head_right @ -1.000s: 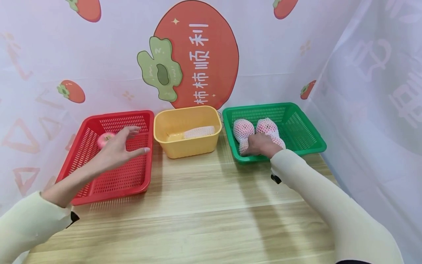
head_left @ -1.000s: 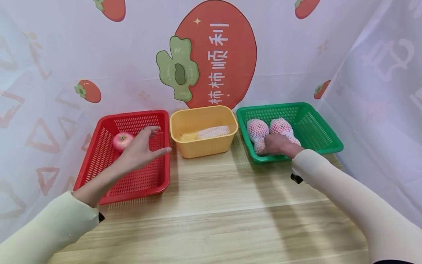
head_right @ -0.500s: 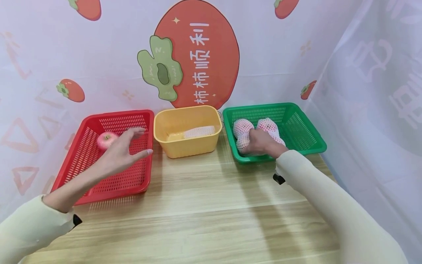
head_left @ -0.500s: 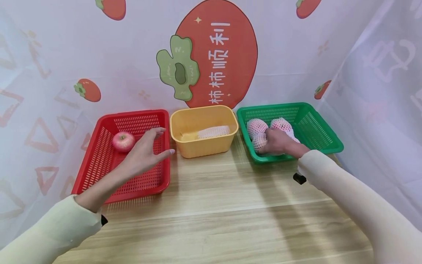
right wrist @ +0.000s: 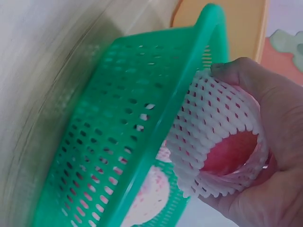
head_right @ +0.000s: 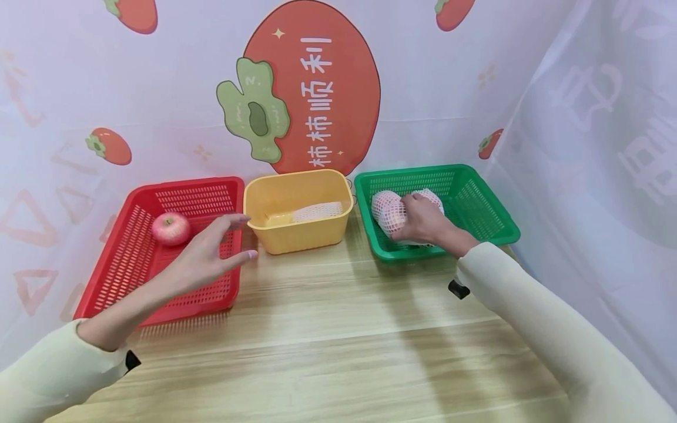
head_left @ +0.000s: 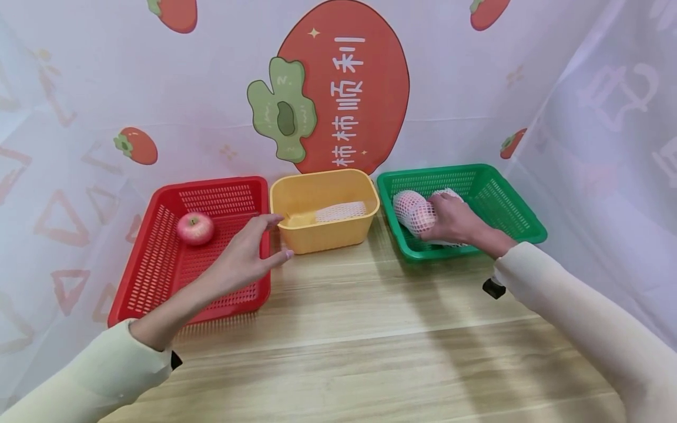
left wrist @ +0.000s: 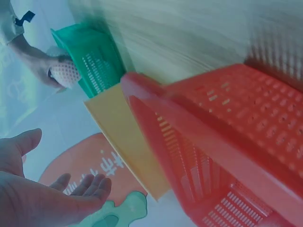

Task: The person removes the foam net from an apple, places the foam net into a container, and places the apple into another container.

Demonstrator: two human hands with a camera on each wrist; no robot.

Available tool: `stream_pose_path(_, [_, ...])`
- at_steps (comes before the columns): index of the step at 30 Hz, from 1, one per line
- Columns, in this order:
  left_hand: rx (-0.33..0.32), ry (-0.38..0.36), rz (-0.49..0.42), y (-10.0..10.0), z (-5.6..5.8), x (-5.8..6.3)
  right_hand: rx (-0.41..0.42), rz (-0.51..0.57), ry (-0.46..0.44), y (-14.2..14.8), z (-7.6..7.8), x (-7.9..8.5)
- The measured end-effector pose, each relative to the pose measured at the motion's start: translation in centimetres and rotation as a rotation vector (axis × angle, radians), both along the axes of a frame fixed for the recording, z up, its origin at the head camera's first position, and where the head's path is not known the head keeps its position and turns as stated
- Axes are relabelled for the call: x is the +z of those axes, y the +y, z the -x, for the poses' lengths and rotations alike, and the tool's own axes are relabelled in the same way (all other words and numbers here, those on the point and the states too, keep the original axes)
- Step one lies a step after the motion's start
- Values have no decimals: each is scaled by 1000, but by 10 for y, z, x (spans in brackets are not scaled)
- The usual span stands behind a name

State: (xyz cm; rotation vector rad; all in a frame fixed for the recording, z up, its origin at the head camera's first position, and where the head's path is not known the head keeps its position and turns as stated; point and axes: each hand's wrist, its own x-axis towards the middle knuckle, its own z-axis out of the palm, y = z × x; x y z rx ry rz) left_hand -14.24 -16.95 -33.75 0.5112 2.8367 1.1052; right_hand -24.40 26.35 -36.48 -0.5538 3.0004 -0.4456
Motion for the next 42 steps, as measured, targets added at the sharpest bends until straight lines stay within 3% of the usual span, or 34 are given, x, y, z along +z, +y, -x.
stream_pose_path(11, [-86,51,-81,14,-12,-17,58,59,65,-15,-22,18])
stream_pose_path(22, [-157,28,-192,35,-18,-25,112,70,68,-33,-50,28])
stream_pose_path(33, [-192,4,-284,49,-27,-39,188,120,53,-48,-84,17])
stream_pose_path(42, [-200,-26,-391,62,-35,-60,252,203,-3,-56,-109,-9])
